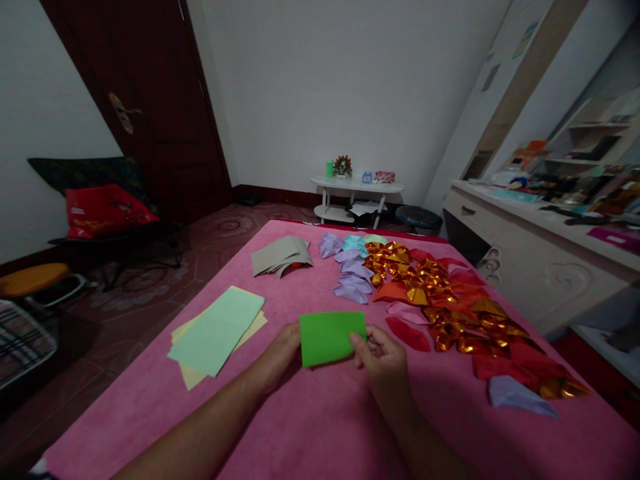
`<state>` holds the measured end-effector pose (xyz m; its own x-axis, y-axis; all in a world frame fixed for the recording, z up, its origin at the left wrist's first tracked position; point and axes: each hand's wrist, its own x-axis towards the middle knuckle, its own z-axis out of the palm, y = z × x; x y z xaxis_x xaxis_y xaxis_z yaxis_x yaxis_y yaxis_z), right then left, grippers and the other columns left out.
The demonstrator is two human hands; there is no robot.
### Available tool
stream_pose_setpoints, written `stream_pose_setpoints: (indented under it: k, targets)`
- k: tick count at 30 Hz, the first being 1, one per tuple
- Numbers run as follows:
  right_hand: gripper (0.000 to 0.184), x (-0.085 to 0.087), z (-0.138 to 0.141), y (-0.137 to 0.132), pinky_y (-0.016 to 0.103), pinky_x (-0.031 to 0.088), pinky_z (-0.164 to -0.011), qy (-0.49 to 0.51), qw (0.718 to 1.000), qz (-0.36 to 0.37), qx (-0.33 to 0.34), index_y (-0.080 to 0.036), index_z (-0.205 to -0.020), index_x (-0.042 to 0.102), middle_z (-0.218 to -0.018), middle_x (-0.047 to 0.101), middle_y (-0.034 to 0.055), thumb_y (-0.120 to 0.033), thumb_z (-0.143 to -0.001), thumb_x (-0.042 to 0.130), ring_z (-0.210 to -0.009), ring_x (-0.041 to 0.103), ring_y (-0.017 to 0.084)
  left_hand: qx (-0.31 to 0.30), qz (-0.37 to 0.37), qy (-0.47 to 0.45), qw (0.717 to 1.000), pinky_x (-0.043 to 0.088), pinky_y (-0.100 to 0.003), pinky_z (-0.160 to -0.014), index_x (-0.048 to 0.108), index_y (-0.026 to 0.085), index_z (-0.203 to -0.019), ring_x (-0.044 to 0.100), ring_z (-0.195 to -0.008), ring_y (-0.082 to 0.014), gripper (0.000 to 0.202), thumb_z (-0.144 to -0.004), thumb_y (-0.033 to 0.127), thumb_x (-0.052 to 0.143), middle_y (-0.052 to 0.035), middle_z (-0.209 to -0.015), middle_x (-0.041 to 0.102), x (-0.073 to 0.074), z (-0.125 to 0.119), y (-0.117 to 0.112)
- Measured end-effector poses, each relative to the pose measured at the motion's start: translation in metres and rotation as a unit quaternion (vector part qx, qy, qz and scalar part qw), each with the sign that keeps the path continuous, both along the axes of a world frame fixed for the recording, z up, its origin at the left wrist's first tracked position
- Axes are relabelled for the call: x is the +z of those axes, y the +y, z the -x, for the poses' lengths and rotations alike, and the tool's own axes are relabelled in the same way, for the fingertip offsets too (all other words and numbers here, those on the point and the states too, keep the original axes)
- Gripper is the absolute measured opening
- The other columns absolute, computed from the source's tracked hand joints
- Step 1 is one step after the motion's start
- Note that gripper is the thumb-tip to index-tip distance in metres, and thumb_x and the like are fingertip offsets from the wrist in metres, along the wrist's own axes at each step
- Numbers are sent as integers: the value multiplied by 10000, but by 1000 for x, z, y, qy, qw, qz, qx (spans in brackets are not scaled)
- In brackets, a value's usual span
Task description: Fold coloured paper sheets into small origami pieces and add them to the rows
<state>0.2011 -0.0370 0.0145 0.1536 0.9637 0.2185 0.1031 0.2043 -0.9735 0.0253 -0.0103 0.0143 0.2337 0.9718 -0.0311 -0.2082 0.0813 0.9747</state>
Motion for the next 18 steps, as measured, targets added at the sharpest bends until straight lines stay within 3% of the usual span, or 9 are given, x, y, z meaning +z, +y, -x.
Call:
stream_pose_setpoints:
  k: [3,6,9,12,15,18]
  targets:
    - [235,-2,-4,7,195,262,-381,27,999,20,-23,-163,-705,612,-444,433,-72,-393,-748,643,-377,357,76,-18,19,-61,998,430,-225,-513,689,109,-837,580,-570,-141,542,-756,627,553,-77,-655,647,1,5,0]
    - [275,-3,-6,10,196,262,-358,33,999,27,-21,-153,-703,628,-492,495,-49,-425,-718,664,-374,369,74,19,23,-94,995,406,-191,-509,669,119,-844,531,-527,-86,416,-711,513,681,-27,-649,618,0,8,1]
    - [270,-4,-5,10,208,388,-420,32,999,21,-11,-153,-718,639,-536,552,-26,-421,-713,674,-442,489,108,78,27,-57,995,371,-177,-486,667,120,-779,479,-481,-60,333,-605,375,793,8,-605,599,-2,8,3]
    - [335,-7,-6,12,262,511,-600,43,999,1,-27,-159,-952,650,-782,666,46,-376,-701,697,-677,623,171,102,19,-17,994,335,-177,-461,667,111,-722,444,-451,-54,304,-598,361,789,14,-561,581,-2,7,4]
    - [465,-10,-9,15,278,519,-648,6,998,-31,-61,-170,-1137,604,-990,654,102,-332,-710,690,-822,619,190,101,6,3,995,321,-177,-459,669,106,-722,442,-452,-55,293,-616,357,777,18,-554,575,-5,8,5]
    - [387,-10,-12,15,274,506,-634,-58,993,-70,-71,-179,-1119,629,-1048,630,109,-297,-751,646,-844,606,190,99,-4,12,995,342,-184,-478,670,111,-732,472,-477,-67,287,-618,350,779,17,-575,588,-8,8,6]
